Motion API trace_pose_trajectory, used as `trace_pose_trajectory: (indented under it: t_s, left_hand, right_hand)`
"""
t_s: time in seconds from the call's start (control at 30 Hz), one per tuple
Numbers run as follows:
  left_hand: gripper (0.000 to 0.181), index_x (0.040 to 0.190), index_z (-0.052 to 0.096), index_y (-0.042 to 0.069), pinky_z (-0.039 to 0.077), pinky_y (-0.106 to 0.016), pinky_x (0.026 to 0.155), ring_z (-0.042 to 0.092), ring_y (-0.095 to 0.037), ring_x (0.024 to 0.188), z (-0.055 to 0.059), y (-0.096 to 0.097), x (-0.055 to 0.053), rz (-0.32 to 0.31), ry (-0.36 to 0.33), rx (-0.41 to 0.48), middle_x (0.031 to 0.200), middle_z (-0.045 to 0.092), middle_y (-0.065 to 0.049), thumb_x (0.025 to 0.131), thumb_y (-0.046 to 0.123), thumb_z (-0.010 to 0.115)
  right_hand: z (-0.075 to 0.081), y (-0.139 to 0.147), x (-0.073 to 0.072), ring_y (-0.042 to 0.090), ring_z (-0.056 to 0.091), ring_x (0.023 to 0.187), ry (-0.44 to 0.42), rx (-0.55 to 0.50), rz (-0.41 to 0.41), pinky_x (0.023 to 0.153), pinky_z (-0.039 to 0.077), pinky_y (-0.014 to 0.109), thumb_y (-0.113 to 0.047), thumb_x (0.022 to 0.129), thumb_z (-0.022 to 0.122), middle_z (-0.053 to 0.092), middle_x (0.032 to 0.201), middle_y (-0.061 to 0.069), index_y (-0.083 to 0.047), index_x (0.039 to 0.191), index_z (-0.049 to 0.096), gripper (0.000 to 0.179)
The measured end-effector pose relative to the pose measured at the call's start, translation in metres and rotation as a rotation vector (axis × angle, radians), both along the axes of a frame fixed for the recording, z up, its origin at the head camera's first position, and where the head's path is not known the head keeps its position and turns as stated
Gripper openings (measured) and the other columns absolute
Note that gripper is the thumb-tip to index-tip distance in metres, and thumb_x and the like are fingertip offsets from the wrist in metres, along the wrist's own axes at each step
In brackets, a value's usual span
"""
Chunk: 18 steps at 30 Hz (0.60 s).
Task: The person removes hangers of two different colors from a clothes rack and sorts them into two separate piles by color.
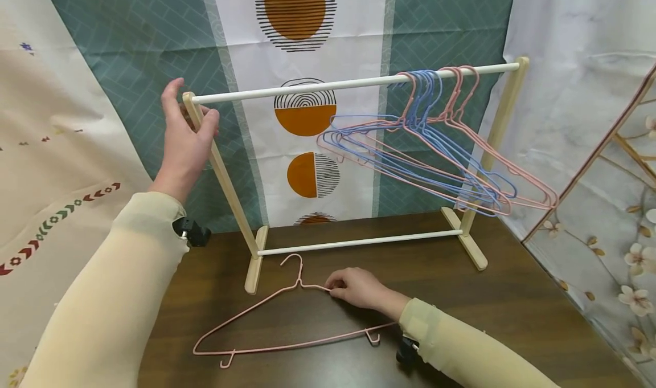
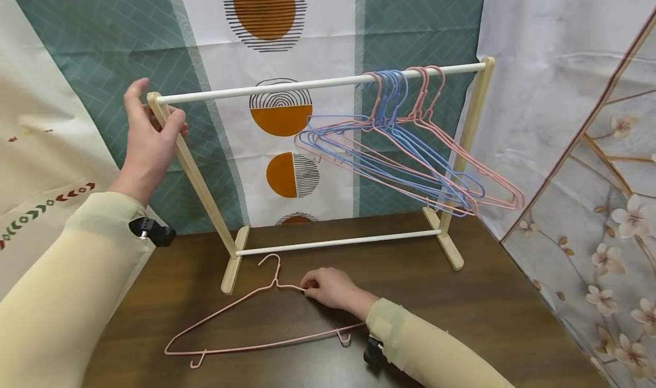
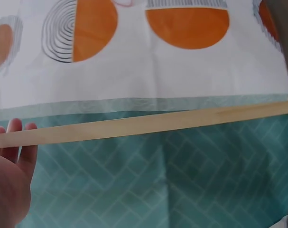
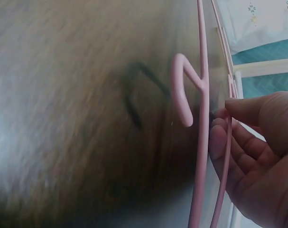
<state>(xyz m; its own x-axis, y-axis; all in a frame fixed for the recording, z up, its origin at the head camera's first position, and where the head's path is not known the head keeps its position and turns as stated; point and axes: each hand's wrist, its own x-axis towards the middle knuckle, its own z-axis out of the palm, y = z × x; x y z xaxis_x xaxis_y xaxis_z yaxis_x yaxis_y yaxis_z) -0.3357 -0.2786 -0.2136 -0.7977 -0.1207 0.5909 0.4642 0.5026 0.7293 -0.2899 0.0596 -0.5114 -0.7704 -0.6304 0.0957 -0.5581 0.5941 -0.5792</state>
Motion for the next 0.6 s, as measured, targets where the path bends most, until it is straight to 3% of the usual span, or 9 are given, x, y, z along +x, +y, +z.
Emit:
trace_pose_trajectory:
  t_s: [0.07, 0.17, 0.33, 0.47, 0.6]
  left_hand:
    - [0.073, 0.174, 0.011, 0.035, 0.050, -0.036, 0.104, 0.061, -0.021, 0.114, 0.009, 0.003, 0.001, 0.004, 0.007, -0.019, 0.137, 0.052, -0.002, 0.114, 0.042, 0.053]
    - [0.063, 0.171, 0.024, 0.027, 0.053, -0.038, 0.108, 0.057, -0.018, 0.120, 0.017, 0.007, 0.000, 0.025, 0.000, -0.045, 0.143, 0.049, -0.005, 0.116, 0.050, 0.045]
    - [0.047, 0.147, 0.044, 0.021, 0.052, -0.034, 0.099, 0.059, -0.013, 0.104, 0.024, 0.010, -0.004, 0.073, -0.046, -0.046, 0.116, 0.051, 0.002, 0.118, 0.056, 0.033]
    - [0.035, 0.131, 0.045, 0.024, 0.050, -0.034, 0.092, 0.056, -0.017, 0.091, 0.026, 0.012, -0.007, 0.068, -0.068, 0.003, 0.103, 0.048, -0.001, 0.119, 0.054, 0.032]
    - [0.026, 0.125, 0.040, 0.028, 0.048, -0.033, 0.090, 0.055, -0.017, 0.084, 0.027, 0.013, -0.010, 0.083, -0.076, -0.008, 0.099, 0.047, -0.002, 0.119, 0.052, 0.031]
  right_hand:
    - [0.001, -0.003, 0.001, 0.005, 0.063, 0.080, 0.001, 0.002, -0.002, 0.076, 0.051, 0.033, -0.012, 0.099, 0.082, 0.073, 0.088, -0.013, -0.016, 0.108, 0.083, 0.010]
    - [0.003, -0.007, 0.004, 0.006, 0.062, 0.078, -0.002, -0.006, -0.001, 0.075, 0.051, 0.033, -0.009, 0.098, 0.083, 0.072, 0.086, -0.012, -0.015, 0.106, 0.083, 0.010]
    - [0.004, -0.014, 0.008, 0.006, 0.061, 0.076, 0.006, -0.007, -0.011, 0.073, 0.050, 0.033, -0.007, 0.096, 0.083, 0.072, 0.084, -0.011, -0.015, 0.101, 0.082, 0.009]
    - [0.004, -0.020, 0.011, 0.005, 0.060, 0.075, 0.035, 0.007, -0.029, 0.072, 0.050, 0.031, -0.008, 0.095, 0.082, 0.070, 0.083, -0.012, -0.015, 0.099, 0.082, 0.008]
    - [0.004, -0.025, 0.013, 0.004, 0.059, 0.073, 0.053, 0.019, -0.050, 0.070, 0.049, 0.030, -0.010, 0.095, 0.084, 0.069, 0.081, -0.012, -0.016, 0.096, 0.082, 0.006]
